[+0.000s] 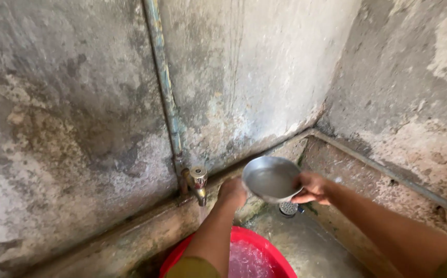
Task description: The person is installing and tightening a shower head onto a pipe and testing the water flow.
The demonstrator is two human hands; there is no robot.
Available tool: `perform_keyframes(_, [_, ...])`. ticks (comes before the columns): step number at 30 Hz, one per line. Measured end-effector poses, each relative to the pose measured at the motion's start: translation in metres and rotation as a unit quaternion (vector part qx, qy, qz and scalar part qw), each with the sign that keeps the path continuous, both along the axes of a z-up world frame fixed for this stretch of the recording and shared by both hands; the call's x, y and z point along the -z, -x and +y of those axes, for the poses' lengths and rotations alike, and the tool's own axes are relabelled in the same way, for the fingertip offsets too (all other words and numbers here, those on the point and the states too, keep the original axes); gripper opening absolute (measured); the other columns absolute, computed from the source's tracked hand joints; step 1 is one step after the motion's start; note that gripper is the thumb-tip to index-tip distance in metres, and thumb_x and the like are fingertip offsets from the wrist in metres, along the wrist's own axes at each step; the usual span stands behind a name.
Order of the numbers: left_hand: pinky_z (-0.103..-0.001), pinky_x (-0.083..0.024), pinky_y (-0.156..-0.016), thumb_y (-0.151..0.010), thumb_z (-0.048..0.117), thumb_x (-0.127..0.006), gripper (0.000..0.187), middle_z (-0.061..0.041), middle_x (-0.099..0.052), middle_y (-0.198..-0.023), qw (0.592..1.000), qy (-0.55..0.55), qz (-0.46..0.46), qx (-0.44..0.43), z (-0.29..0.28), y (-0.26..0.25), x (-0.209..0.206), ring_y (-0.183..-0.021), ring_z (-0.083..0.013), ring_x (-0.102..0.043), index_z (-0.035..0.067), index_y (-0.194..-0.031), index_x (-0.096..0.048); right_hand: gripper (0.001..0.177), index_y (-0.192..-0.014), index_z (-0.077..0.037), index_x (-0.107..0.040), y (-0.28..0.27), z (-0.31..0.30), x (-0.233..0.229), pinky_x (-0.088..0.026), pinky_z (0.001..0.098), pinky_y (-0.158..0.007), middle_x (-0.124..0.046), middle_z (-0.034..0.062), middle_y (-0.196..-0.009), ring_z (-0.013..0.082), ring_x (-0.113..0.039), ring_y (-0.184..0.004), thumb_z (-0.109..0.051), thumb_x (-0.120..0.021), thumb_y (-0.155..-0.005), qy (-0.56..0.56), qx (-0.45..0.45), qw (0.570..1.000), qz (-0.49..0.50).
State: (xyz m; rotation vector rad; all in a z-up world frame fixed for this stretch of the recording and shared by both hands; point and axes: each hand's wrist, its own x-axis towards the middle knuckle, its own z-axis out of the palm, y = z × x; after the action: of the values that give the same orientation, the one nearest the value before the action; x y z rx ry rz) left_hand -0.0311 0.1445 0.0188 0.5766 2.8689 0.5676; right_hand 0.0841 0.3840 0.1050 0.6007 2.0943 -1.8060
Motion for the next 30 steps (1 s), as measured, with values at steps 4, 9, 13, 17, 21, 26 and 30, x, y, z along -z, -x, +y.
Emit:
perform_keyframes(4, [-0.046, -0.053, -0.099, -0.097, 0.020, -0.055, 0.027, -0.019, -0.068, -0.125, 0.986, -0.155, 0.007, -0.065, 0.017, 0.013, -0.042, -0.116, -0.0359, -0.065, 0.012, -0.118, -0.071, 0.045, -0.136, 0.010, -0.052, 0.000, 0.015, -0.016, -0.067, 0.0373, -0.072, -0.072, 0.0320, -0.112, 0.0334, -0.076, -0.082, -0.011, -0.051, -0.096, -0.043, 0.077, 0.996, -0.025])
perform_keyframes(9, [-0.045, -0.055, -0.096, -0.095, 0.030, -0.060, 0.029, -0.017, -0.074, -0.116, 0.971, -0.230, 0.050, -0.046, 0.036, 0.022, -0.063, -0.108, -0.0359, -0.069, 0.015, -0.114, -0.075, 0.047, -0.139, 0.014, -0.047, -0.012, 0.025, -0.011, -0.068, 0.0379, -0.070, -0.071, 0.0324, -0.109, 0.0356, -0.075, -0.081, -0.008, -0.049, -0.098, -0.033, 0.092, 0.995, -0.007])
perform_keyframes(13, [-0.044, -0.056, -0.095, -0.096, 0.042, -0.060, 0.036, -0.014, -0.073, -0.117, 0.974, -0.222, -0.011, -0.046, 0.049, 0.011, -0.073, -0.107, -0.0320, -0.071, 0.015, -0.118, -0.072, 0.050, -0.142, 0.013, -0.045, -0.030, 0.014, -0.010, -0.066, 0.0378, -0.063, -0.072, 0.0352, -0.100, 0.0336, -0.075, -0.073, -0.013, -0.046, -0.100, -0.032, 0.060, 0.995, -0.074])
perform_keyframes(17, [-0.044, -0.054, -0.098, -0.099, 0.044, -0.056, 0.040, -0.015, -0.071, -0.122, 0.976, -0.211, -0.004, -0.047, 0.057, 0.001, -0.082, -0.112, -0.0331, -0.068, 0.014, -0.121, -0.071, 0.051, -0.146, 0.008, -0.042, -0.027, 0.026, 0.002, -0.065, 0.0357, -0.058, -0.070, 0.0352, -0.097, 0.0339, -0.076, -0.070, -0.017, -0.045, -0.101, 0.028, 0.058, 0.992, -0.108])
perform_keyframes(21, [-0.046, -0.050, -0.101, -0.100, 0.043, -0.054, 0.040, -0.016, -0.068, -0.124, 0.965, -0.246, 0.061, -0.060, 0.053, 0.004, -0.088, -0.117, -0.0348, -0.063, 0.013, -0.122, -0.069, 0.049, -0.141, 0.012, -0.041, 0.033, 0.067, -0.012, -0.062, 0.0332, -0.054, -0.066, 0.0368, -0.090, 0.0344, -0.073, -0.063, -0.019, -0.040, -0.104, 0.114, 0.115, 0.984, -0.067])
perform_keyframes(26, [-0.048, -0.047, -0.102, -0.101, 0.044, -0.050, 0.041, -0.018, -0.067, -0.121, 0.940, -0.306, 0.127, -0.089, 0.051, 0.012, -0.107, -0.119, -0.0373, -0.060, 0.015, -0.126, -0.065, 0.044, -0.118, 0.011, -0.057, 0.091, 0.089, -0.059, -0.058, 0.0208, -0.045, -0.073, 0.0274, -0.077, 0.0141, -0.066, -0.049, -0.023, -0.031, -0.107, 0.184, 0.130, 0.969, -0.100])
perform_keyframes(30, [-0.048, -0.049, -0.102, -0.101, 0.045, -0.050, 0.041, -0.017, -0.068, -0.120, 0.936, -0.307, 0.145, -0.097, 0.046, 0.011, -0.115, -0.118, -0.0364, -0.061, 0.015, -0.126, -0.064, 0.050, -0.116, 0.015, -0.056, 0.079, 0.069, -0.052, -0.056, 0.0205, -0.042, -0.072, 0.0269, -0.077, 0.0143, -0.064, -0.048, -0.028, -0.031, -0.106, 0.200, 0.134, 0.965, -0.104])
